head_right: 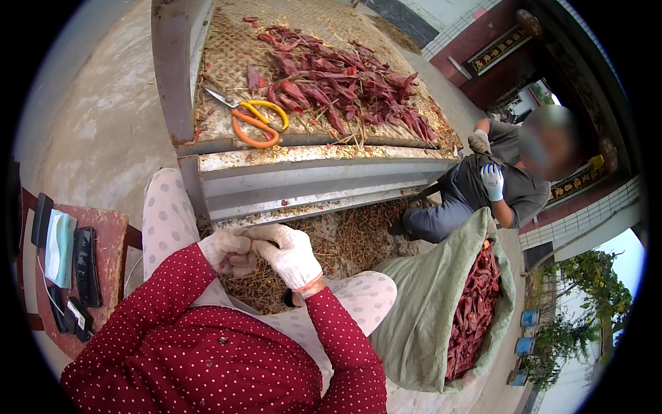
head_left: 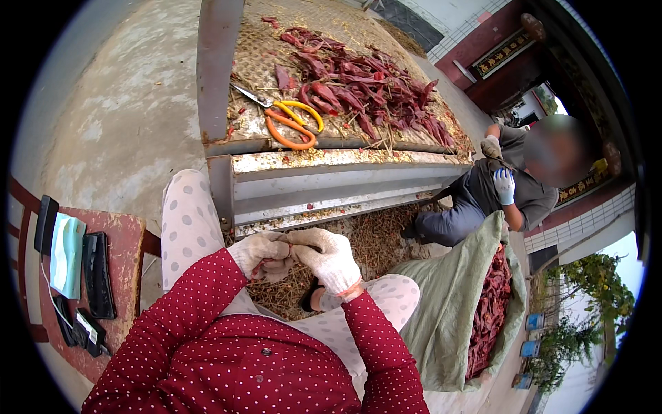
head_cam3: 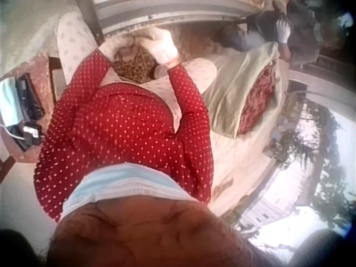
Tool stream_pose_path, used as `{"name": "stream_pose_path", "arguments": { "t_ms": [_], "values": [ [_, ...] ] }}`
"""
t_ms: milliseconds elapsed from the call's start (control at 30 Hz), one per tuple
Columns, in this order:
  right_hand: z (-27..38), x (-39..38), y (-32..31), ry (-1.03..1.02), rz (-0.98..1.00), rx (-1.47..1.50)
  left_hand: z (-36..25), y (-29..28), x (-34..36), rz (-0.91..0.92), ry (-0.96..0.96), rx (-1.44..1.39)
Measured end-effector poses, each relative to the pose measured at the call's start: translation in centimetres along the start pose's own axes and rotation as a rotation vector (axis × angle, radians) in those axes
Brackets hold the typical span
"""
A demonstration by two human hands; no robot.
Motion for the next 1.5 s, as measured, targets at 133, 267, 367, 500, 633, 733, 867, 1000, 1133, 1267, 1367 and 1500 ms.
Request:
{"name": "stream_pose_path", "arguments": {
  "t_ms": [133, 267, 367, 500, 633, 733, 867, 1000, 1133, 1267, 1367, 1500],
  "values": [
    [-0.2, -0.1, -0.1, 0.075, 0.040, -0.002, -0.3, 0.3, -0.2, -0.026, -0.064, 0.111],
    [-1.5, -0.2, 0.1, 0.209, 0.051, 0.201, -0.6, 0.9, -0.3, -0.036, -0.078, 0.177],
    [-2.2, -0.1, 0.3, 0.373, 0.081, 0.361, -0.7, 0.8, -0.4, -0.085, -0.066, 0.253],
    [-2.5, -0.1, 0.5, 0.447, 0.071, 0.488, -0.4, 0.2, -0.1, -0.153, -0.036, 0.301],
    [-2.2, -0.3, 0.2, 0.420, 0.065, 0.553, -0.9, 0.4, -0.4, -0.149, -0.047, 0.321],
    [-2.1, -0.6, -0.4, 0.383, 0.130, 0.445, -0.7, 0.1, -0.1, -0.126, -0.035, 0.282],
    [-0.7, -0.7, -0.5, 0.119, 0.074, 0.069, -0.6, 0.1, -0.2, -0.173, -0.034, 0.335],
    [-1.0, -0.6, -0.4, 0.130, 0.017, -0.008, -1.6, 1.3, -0.4, -0.194, 0.005, 0.568],
    [-1.6, -0.6, -0.2, 0.343, 0.017, 0.187, -1.2, 0.6, 0.1, -0.237, 0.090, 0.889],
    [-1.8, -0.8, 0.0, 0.402, 0.008, 0.172, -0.7, 0.3, 0.2, -0.235, 0.218, 1.047],
    [-2.9, -1.0, 0.3, 0.498, -0.034, 0.392, -0.7, 0.8, 0.5, -0.237, 0.257, 1.127],
    [-4.0, -1.0, 0.2, 0.586, -0.036, 0.523, -0.7, 0.4, 0.7, -0.213, 0.510, 1.392]
  ]
}}
Point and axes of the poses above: each hand's wrist, its own x-axis towards the middle knuckle, its own y-axis out of the palm, z = x × y, the point moved 3 cm from there along x, towards the middle knuckle, and after that the axes turned 2 degrees about y, right-handed, at the moved point
